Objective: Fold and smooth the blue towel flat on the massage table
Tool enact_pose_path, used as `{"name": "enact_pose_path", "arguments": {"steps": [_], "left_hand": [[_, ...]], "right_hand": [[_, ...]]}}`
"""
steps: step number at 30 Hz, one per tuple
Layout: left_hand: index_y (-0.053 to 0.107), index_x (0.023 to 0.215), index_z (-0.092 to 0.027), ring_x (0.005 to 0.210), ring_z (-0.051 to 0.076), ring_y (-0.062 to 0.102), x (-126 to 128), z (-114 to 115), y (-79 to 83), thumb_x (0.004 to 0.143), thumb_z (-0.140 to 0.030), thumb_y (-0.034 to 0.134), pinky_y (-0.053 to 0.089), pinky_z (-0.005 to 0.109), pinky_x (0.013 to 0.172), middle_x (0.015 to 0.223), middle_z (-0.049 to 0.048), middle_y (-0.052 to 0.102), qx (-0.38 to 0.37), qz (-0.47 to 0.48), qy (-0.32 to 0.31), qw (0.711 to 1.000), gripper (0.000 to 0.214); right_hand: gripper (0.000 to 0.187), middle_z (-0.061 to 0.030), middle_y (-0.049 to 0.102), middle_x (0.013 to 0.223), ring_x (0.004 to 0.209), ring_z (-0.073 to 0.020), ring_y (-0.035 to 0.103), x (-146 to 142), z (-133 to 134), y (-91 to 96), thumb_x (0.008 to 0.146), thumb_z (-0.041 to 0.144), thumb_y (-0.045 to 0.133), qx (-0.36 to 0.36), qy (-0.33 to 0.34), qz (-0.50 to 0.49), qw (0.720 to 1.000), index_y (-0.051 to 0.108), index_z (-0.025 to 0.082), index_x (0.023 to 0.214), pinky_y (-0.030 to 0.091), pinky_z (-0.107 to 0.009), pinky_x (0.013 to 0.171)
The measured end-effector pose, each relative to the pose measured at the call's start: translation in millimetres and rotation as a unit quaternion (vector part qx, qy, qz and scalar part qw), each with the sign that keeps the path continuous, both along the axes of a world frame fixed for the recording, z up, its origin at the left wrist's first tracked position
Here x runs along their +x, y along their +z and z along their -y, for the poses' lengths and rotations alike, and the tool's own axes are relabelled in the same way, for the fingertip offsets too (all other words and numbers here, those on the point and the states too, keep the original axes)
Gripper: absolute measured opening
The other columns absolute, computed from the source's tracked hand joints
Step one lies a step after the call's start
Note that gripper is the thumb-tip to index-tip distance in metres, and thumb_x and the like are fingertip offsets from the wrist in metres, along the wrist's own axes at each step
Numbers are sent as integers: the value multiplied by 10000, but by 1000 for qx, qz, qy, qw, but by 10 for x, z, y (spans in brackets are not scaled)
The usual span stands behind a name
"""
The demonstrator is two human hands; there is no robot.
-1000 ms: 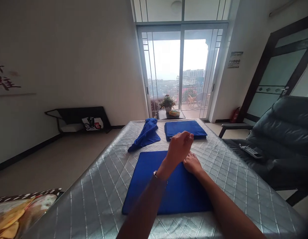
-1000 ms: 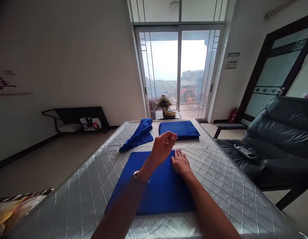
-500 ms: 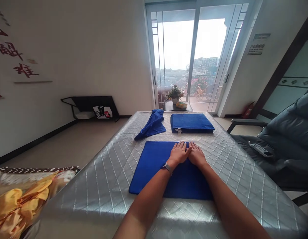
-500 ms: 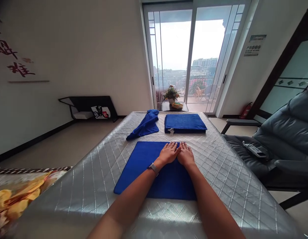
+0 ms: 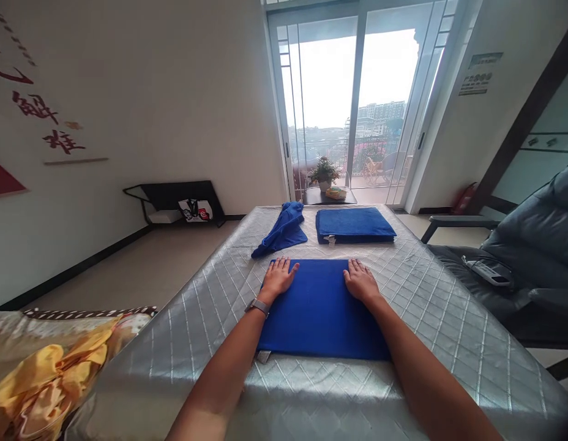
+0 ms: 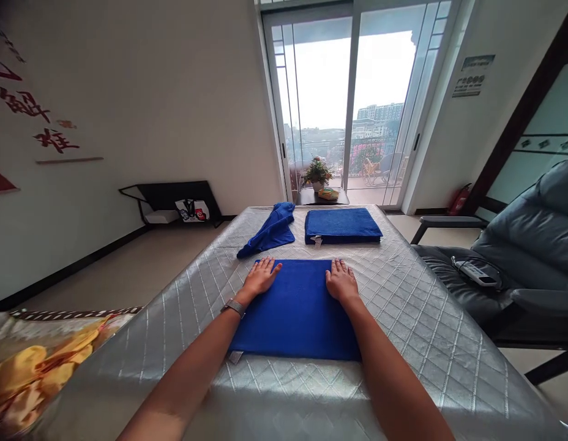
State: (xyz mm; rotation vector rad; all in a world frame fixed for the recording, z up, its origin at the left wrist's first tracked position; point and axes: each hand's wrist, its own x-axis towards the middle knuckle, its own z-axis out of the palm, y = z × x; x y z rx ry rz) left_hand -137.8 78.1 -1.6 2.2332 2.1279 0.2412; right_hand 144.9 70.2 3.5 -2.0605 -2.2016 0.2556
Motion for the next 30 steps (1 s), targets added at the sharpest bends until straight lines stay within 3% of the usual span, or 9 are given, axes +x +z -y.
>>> {"name": "enact_pose_path", "arguments": {"steps": [4,13,30], "left_hand": [[309,1601,-145,1561,245,203,-181,-21,-49,1022,-642,75,161,431,1265,1680,128,262,-4,2,30,1000,798],[285,1604,-74,1566,270,177,-168,-30,-13,1020,-650,73,141,424,1270,1684,167,224,-20,14,21,999,847],[330,1591,-82,1552,286,225,-188,-31,-52,1043,-617,127,196,451,1260,1659,190,280,8,-7,28,1000,792]], "right_hand": [[675,-84,170,1708,1575,-208,122,2,-9,-17,1043,397,175,4,0,3,1000,219,76,1635,87,-384,1258],[678,-90,173,1704,1574,-201,123,-8,-10,69,1040,391,197,-4,6,25,1000,220,58,1629,70,-401,1267],[671,-102,165,1707,1577,-217,108,32,-49,38,1055,402,185,-2,17,15,1000,213,61,1632,98,-408,1271]]}}
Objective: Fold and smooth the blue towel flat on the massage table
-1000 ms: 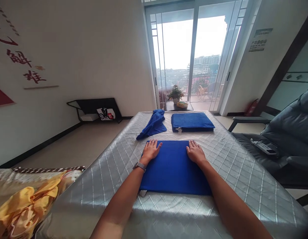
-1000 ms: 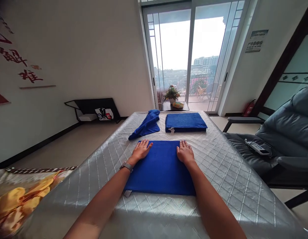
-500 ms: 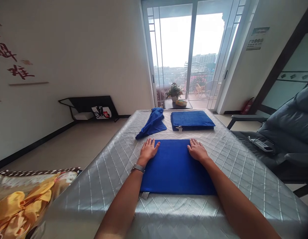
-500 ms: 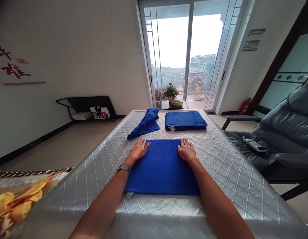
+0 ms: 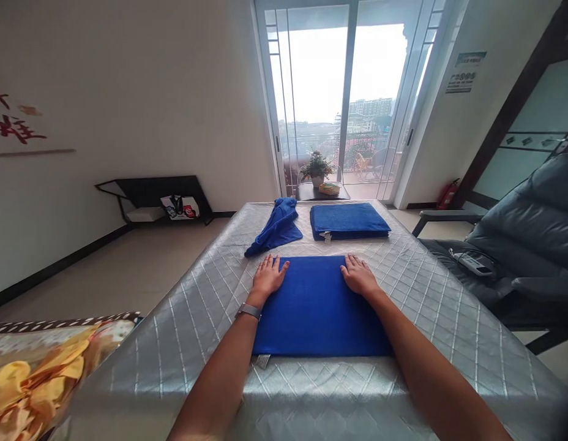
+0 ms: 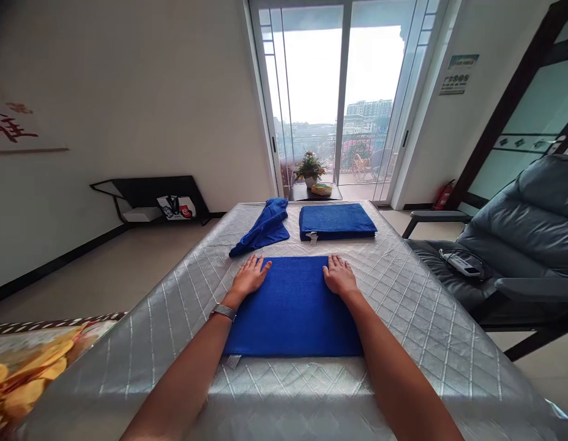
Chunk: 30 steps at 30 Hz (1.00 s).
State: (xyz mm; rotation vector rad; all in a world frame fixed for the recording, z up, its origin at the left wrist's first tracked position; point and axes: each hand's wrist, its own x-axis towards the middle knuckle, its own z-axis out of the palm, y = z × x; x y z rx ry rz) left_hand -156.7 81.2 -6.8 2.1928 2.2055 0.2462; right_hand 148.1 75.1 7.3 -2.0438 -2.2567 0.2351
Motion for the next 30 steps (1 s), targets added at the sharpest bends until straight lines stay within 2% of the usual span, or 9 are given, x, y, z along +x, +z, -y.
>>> {"name": "enact_pose_path", "arguments": {"steps": [6,9,12,15,17,20,24,27,30], "left_hand": [[357,1567,-35,1537,298,271,-5,32,48,1053,-595,150,215,455,1257,1637,208,320,37,-27,11,999,788],[386,1551,-26,1530,294,291,174,139,150,1059,-582,138,218,432,1259,1627,201,351,69,-27,-8,997,783],[414,1547,-75,1521,260,317,618,310,221,1057,-600,116,238,410,1256,1614,161,395,78,-21,-124,989,777],[406,1556,-102,1522,231,315,1213,445,225,1053,-621,119,221,387,1266,1617,140,395,67,-13,-262,963,777],[390,1564,-101,1528,218,300,1565,465,202,1052,-620,97,210,377,1270,1624,131,385,54,5,-292,955,785],[339,1580,-69,1534,212,281,1859,409,150,1050,-605,46,215,371,1268,1635,137,357,32,41,-263,963,808],[329,1584,-67,1547,228,244,1769,328,83,1038,-612,30,190,404,1275,1649,145,320,9,51,-201,978,827],[330,1590,-88,1559,235,195,1460,317,65,1027,-631,24,153,423,1282,1667,137,271,-11,33,-166,985,840],[276,1604,-64,1568,244,153,1032,332,68,1012,-664,24,132,430,1283,1684,141,208,-33,18,-121,992,880]], "right_hand": [[663,-103,169,1704,1575,-218,124,-6,8,-8,1057,398,193,4,-3,-7,1000,227,62,1629,98,-411,1271],[657,-108,180,1702,1573,-221,135,-20,14,-6,1057,388,208,11,-5,-12,1000,239,58,1625,102,-411,1270],[657,-114,200,1697,1570,-231,151,-27,19,-10,1057,384,216,17,-4,-16,1000,251,46,1619,116,-424,1270],[645,-122,213,1693,1568,-235,166,-8,22,-29,1051,352,234,25,3,-6,1000,256,46,1618,130,-428,1267],[638,-119,193,1698,1571,-234,153,15,27,-45,1036,311,269,25,18,7,1000,256,54,1620,132,-420,1266],[643,-109,168,1705,1575,-234,129,37,34,-57,1021,292,305,21,34,11,999,259,69,1623,121,-410,1267],[639,-118,210,1695,1570,-228,155,14,28,-45,1048,343,242,28,12,-9,1000,256,63,1622,118,-411,1266],[650,-122,208,1694,1570,-229,151,-11,20,-36,1055,372,221,26,6,-22,999,251,52,1620,113,-419,1266],[656,-113,197,1697,1571,-230,145,-16,18,-31,1056,376,209,22,1,-29,999,245,43,1620,104,-424,1268]]}}
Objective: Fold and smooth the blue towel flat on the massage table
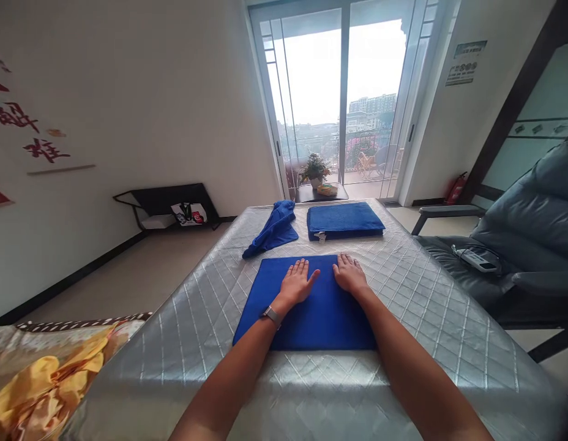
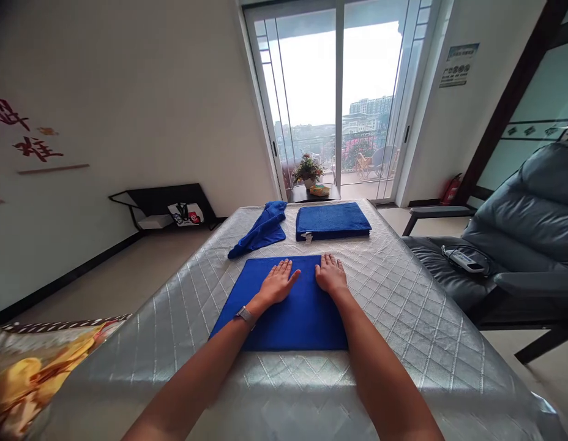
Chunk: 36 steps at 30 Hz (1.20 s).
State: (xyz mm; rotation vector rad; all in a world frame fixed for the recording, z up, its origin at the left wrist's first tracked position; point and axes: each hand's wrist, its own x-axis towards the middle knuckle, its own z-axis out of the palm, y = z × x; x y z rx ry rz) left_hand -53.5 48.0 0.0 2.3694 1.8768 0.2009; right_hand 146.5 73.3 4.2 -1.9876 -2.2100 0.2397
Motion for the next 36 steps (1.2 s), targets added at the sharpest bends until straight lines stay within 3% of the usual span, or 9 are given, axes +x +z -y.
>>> {"name": "enact_pose_path", "arguments": {"steps": [5,9,18,26,31,36], "left_hand": [[226,1615,-54,1571,257,140,-756,74,-15,1005,-684,38,123,440,1279,1691,147,179,-15,-28,84,996,898],[217,1615,-47,1570,257,141,-1043,131,-49,1000,-692,25,138,431,1273,1691,160,168,-2,-28,111,993,911],[282,1596,-46,1563,266,177,-1019,119,-85,1021,-663,80,160,423,1270,1673,186,223,18,-13,109,994,867],[296,1593,-45,1560,272,197,-987,155,-29,1017,-666,82,172,437,1270,1671,182,241,18,15,113,993,874],[283,1595,-34,1562,273,187,-978,154,-21,1024,-647,98,168,425,1269,1676,178,225,17,12,115,993,858],[295,1590,-32,1559,278,197,-984,146,-43,1030,-625,108,182,427,1265,1666,191,248,23,6,112,993,837]], "right_hand": [[655,-105,198,1699,1571,-225,145,6,-1,3,1059,380,206,-3,1,-2,1000,241,45,1621,99,-415,1270],[650,-94,191,1702,1571,-214,143,7,-16,-2,1059,377,200,-6,-5,3,1000,234,59,1625,97,-403,1269],[654,-102,204,1697,1569,-206,157,9,-12,3,1053,377,175,1,-4,34,999,249,65,1624,131,-397,1262],[598,-133,333,1650,1551,-226,227,-37,210,99,1034,264,229,104,-11,99,990,384,46,1568,54,-421,1269],[633,-105,216,1693,1567,-212,168,18,487,39,1056,349,203,30,-6,77,997,274,62,1616,139,-391,1260],[664,-101,162,1705,1576,-202,116,21,574,-30,1059,398,191,-18,-6,62,998,219,61,1630,110,-387,1266]]}}
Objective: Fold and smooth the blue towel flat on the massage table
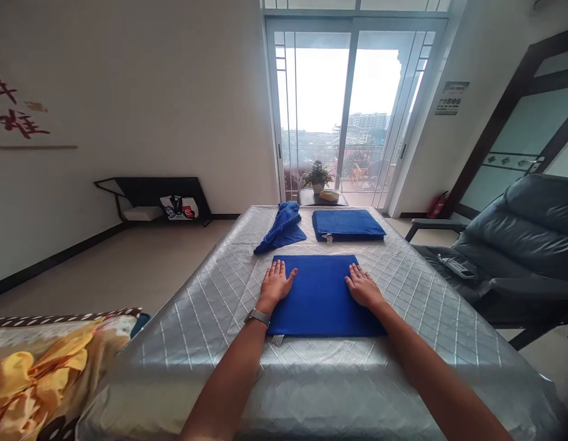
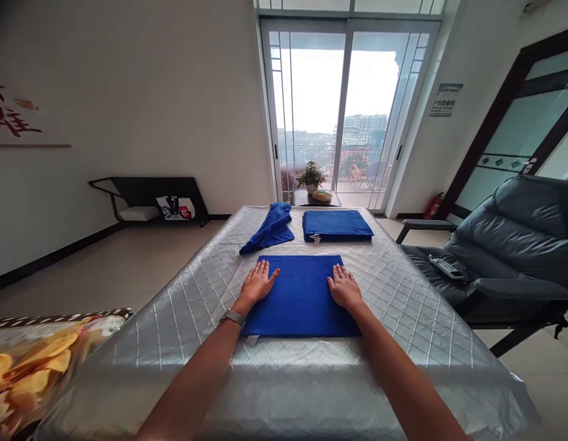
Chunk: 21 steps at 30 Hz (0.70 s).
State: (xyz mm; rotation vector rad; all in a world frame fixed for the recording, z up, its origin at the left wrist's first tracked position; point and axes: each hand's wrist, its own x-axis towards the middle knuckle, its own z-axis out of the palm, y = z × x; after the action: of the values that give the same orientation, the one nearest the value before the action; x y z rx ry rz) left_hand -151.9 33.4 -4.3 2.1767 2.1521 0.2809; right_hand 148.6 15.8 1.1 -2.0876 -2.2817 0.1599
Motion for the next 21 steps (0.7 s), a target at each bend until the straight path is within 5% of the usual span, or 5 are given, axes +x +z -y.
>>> {"name": "enact_pose_path", "arguments": {"steps": [11,18,21], "left_hand": [[322,1577,-13,1553,291,224,153,116,145,1033,-615,111,154,446,1272,1649,209,290,66,-51,12,996,838],[374,1569,-77,1542,235,262,1453,316,173,1055,-575,106,212,390,1267,1639,153,345,80,10,-189,979,764],[364,1575,-99,1538,229,272,1859,340,110,1059,-572,100,234,418,1261,1630,151,366,60,35,-214,974,749]], "right_hand": [[665,-112,196,1697,1571,-209,145,-64,77,73,1053,389,196,20,-9,-28,999,241,45,1621,106,-378,1264],[650,-116,185,1698,1569,-217,156,-19,82,45,1049,354,214,29,4,-28,999,245,48,1621,131,-389,1264],[631,-96,137,1708,1573,-191,130,18,92,35,1039,306,255,25,22,-12,999,241,91,1631,128,-355,1260]]}}
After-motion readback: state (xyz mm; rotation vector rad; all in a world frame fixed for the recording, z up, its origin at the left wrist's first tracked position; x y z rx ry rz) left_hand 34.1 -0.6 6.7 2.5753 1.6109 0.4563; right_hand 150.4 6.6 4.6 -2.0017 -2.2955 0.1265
